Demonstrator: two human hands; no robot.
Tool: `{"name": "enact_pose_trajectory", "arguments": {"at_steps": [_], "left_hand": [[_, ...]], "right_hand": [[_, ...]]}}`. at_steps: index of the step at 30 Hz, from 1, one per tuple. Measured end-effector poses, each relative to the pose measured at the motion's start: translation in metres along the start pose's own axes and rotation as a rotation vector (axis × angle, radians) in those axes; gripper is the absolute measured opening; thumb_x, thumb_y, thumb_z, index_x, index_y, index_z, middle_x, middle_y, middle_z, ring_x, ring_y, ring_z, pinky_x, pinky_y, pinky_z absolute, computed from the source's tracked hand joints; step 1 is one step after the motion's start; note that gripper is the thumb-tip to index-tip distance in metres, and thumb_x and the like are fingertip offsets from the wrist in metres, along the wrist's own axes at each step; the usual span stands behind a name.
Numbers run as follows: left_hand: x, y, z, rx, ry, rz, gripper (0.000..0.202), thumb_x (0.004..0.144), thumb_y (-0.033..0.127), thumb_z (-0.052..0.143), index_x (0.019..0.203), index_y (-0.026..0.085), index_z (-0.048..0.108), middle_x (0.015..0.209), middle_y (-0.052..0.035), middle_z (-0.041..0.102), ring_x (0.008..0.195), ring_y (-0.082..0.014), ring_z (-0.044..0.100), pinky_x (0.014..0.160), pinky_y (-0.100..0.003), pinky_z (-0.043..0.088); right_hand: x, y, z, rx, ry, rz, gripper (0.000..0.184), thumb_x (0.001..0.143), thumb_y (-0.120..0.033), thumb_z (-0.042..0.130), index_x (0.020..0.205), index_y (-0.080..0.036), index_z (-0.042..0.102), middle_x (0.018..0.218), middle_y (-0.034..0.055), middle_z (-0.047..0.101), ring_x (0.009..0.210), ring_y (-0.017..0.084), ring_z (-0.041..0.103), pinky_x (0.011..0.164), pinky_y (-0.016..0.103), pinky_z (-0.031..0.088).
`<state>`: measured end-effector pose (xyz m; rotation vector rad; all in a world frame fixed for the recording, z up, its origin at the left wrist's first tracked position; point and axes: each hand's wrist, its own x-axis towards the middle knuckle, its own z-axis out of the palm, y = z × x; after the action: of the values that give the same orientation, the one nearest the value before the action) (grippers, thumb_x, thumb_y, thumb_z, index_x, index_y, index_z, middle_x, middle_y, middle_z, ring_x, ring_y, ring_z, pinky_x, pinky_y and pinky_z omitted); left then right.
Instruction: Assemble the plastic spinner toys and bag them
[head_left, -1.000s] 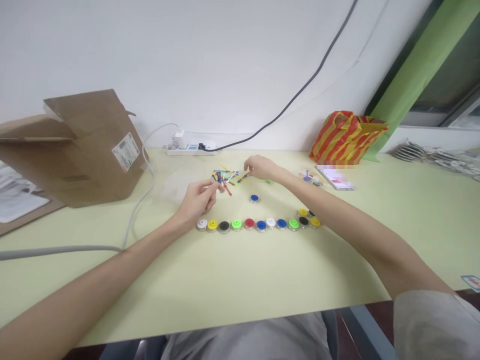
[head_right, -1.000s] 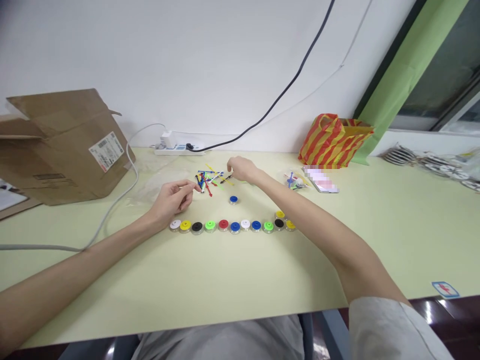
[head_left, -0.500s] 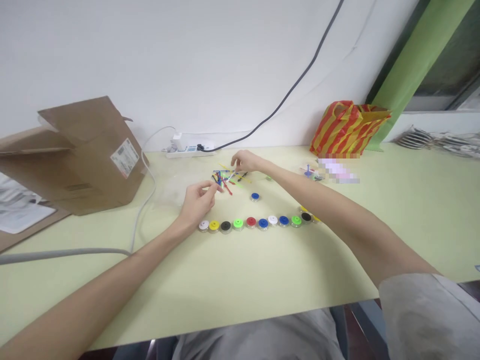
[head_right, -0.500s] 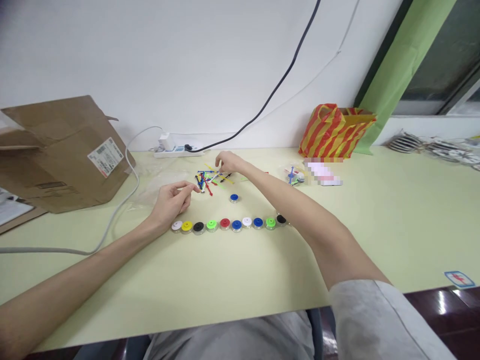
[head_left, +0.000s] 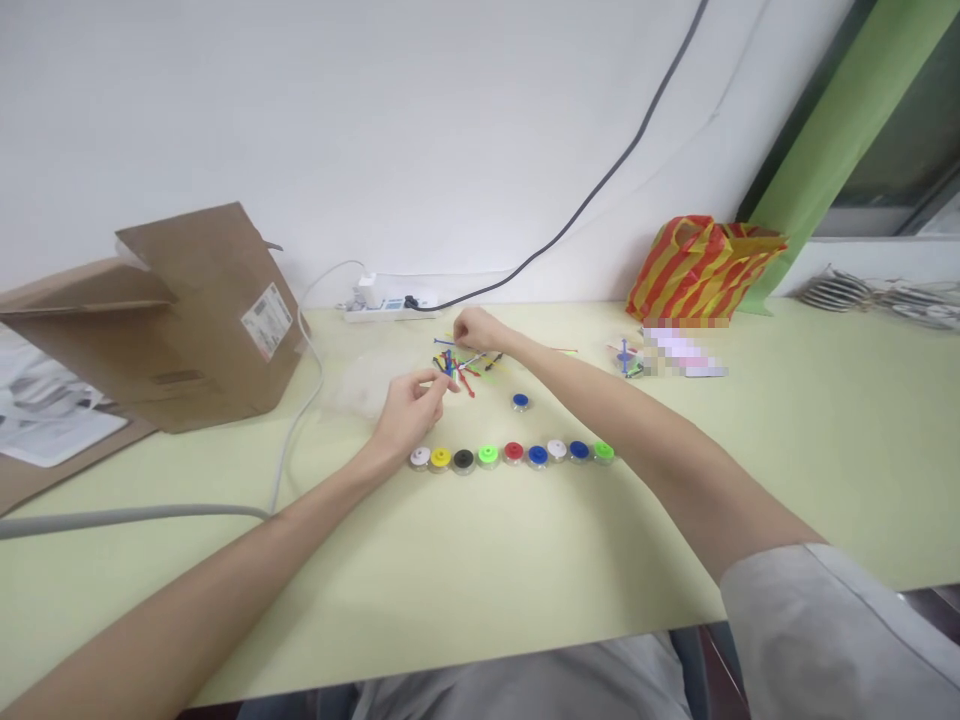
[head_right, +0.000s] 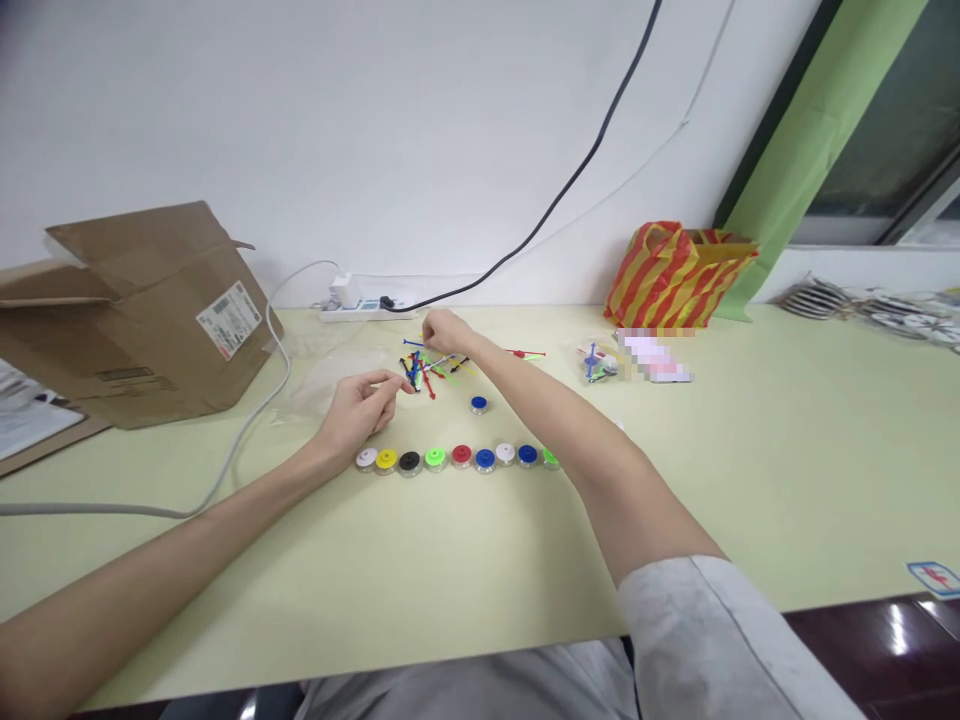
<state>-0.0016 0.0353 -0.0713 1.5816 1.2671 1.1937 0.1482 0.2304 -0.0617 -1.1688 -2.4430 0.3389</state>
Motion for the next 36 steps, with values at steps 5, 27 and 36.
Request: {"name": "enact_pose_trajectory", "arguments": {"at_steps": [5,27,36], "left_hand": [[0.0,0.001,-0.001,-0.004,0.001,-0.001,0.025,0.085,0.038,0.061,0.086,0.014,0.067,0.039,0.0091,0.038,0.036,-0.0067,0.026,0.04,-0.019,0.018],[0.0,0.011,0.0,0.19,-0.234,0.213,0.036,0.097,0.046,0.052,0.108,0.02,0.074,0.121,-0.0099,0.073,0.107,-0.0236,0.065,0.089,-0.029,0.05],[0.005,0.008,-0.001,0.237,-0.342,0.12,0.046,0.1,0.053,0.046,0.11,0.02,0.077,0.126,-0.0089,0.073,0.124,-0.0276,0.061,0.108,-0.034,0.044]], "right_hand": [[0.001,-0.009,-0.011,0.184,0.233,0.045,0.025,0.094,-0.025,0.053,0.106,-0.01,0.069,0.106,0.0111,0.075,0.091,0.014,0.066,0.081,0.023,0.051],[-0.139,0.012,-0.069,0.78,-0.449,0.206,0.031,0.067,-0.028,0.09,0.084,-0.013,0.07,0.07,0.0044,0.073,0.063,0.013,0.067,0.06,0.023,0.056],[-0.147,0.008,-0.07,0.813,-0.544,0.213,0.028,0.07,-0.024,0.088,0.086,-0.012,0.068,0.074,0.0056,0.074,0.065,0.013,0.066,0.062,0.025,0.057]]}}
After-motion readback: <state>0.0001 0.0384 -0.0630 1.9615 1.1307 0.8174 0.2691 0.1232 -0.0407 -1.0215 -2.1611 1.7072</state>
